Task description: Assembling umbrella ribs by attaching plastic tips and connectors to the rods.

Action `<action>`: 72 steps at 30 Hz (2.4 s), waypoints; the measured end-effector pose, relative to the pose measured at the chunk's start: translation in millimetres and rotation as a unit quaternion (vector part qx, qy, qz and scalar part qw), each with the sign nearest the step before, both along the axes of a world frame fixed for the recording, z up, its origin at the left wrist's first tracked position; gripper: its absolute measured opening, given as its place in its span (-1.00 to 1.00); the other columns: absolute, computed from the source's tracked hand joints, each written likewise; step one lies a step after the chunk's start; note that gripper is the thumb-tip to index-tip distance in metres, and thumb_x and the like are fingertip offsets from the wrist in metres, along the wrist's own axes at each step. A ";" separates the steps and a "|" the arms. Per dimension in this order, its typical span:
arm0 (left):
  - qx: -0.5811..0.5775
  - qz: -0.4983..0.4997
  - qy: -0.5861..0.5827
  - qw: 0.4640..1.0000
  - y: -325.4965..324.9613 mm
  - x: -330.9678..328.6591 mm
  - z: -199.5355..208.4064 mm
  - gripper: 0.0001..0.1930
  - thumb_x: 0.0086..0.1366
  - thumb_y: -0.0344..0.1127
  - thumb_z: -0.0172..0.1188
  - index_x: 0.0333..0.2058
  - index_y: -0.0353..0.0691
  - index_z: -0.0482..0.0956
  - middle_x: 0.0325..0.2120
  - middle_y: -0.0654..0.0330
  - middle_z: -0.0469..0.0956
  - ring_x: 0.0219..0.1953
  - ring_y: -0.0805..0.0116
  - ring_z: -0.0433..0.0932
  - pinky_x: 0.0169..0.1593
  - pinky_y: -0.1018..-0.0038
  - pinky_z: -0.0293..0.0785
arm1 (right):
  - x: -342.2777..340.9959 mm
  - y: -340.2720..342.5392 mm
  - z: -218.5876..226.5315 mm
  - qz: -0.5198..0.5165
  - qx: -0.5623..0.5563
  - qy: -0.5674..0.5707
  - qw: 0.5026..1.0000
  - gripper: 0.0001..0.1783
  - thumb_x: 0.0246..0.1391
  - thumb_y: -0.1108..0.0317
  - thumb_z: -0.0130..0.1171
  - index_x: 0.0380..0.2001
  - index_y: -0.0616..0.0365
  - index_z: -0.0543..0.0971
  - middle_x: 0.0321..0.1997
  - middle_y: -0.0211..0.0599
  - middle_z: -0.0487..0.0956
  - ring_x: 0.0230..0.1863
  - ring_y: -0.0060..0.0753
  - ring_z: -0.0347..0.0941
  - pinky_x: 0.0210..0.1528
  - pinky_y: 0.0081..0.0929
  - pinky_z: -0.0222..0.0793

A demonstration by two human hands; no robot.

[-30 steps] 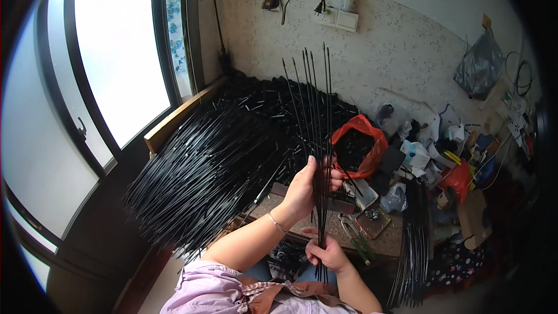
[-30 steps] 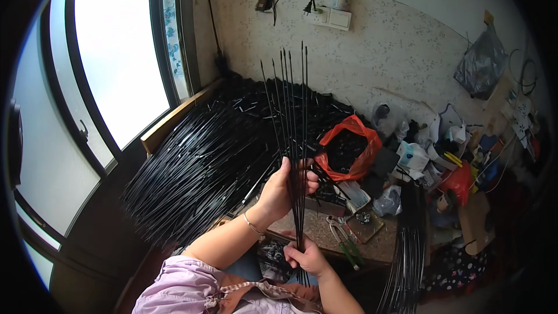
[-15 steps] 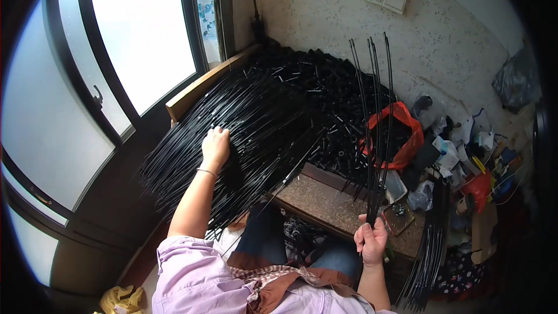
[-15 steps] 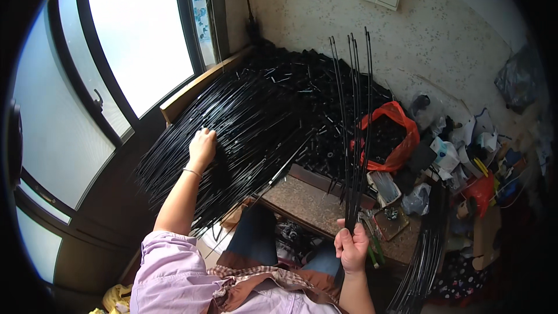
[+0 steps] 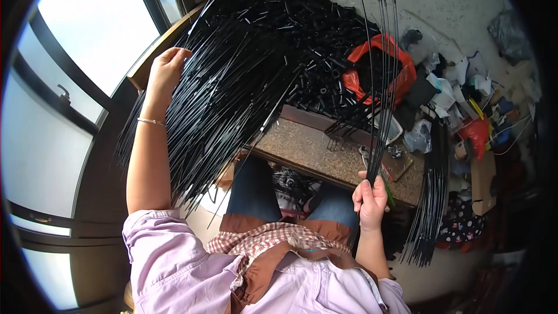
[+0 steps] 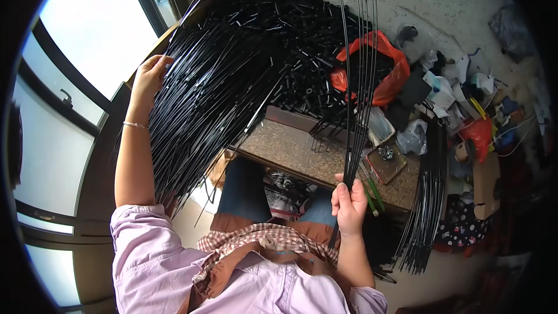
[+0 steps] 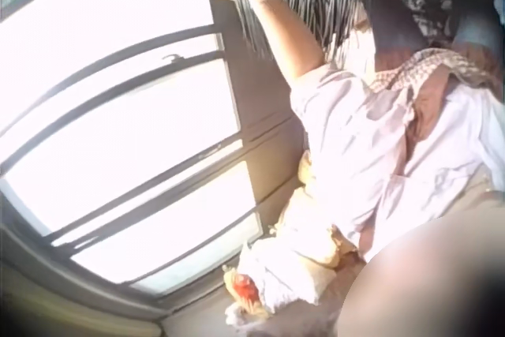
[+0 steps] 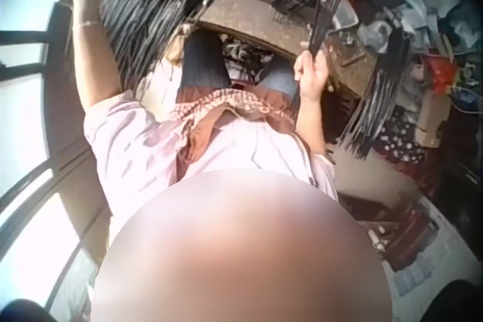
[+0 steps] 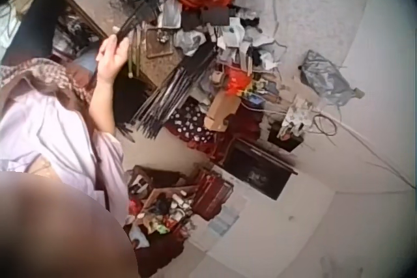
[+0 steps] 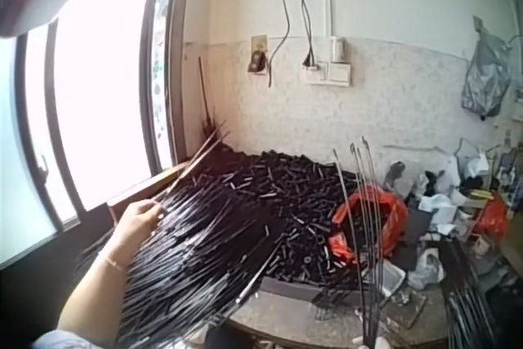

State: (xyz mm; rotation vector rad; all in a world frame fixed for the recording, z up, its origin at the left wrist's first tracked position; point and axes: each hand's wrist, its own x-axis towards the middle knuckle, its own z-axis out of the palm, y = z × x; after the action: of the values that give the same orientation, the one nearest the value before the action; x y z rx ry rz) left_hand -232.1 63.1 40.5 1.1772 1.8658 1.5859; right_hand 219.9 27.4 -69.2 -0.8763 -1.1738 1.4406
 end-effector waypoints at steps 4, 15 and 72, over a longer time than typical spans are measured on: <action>0.128 -0.138 -0.268 0.945 11.3 109.8 10.7 -0.82 0.31 -0.26 -0.07 -0.34 -0.21 0.44 -0.64 0.37 0.27 -0.69 0.62 0.14 -0.61 0.71 0.08 | -1.4 3.2 -1.0 0.035 0.016 0.014 0.999 -0.79 0.15 0.32 -0.01 -0.20 0.21 0.41 -0.52 -0.38 0.46 -0.53 -0.62 0.36 -0.43 -0.70 0.30; -0.032 -0.442 -0.516 0.733 32.6 295.7 -40.5 -0.62 0.32 -0.08 -0.12 -0.16 -0.31 0.41 -0.28 0.00 0.54 -0.20 0.15 0.53 -0.04 0.26 0.39 | -2.3 -0.4 -14.6 0.114 -0.023 -0.034 0.993 -0.67 0.17 0.37 -0.07 0.00 0.11 0.24 -0.58 -0.43 0.38 -0.69 -0.72 0.18 -0.65 -0.79 0.11; 0.182 -0.588 0.212 0.759 38.5 248.2 -162.9 -0.69 0.10 -0.25 0.15 -0.17 -0.22 0.50 -0.17 0.07 0.49 -0.12 0.10 0.45 0.05 0.29 0.31 | -30.4 69.5 -5.2 0.305 -0.041 0.154 0.939 -0.29 0.12 -0.18 -0.20 -0.07 0.33 0.43 -0.05 -0.07 0.48 0.00 -0.29 0.40 0.06 -0.41 0.23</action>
State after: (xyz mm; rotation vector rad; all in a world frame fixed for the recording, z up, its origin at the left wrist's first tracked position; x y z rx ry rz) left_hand 16.1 101.7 -122.4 2.3519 0.5402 0.9183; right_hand 189.5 96.9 -74.4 -0.3146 -1.2004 2.0532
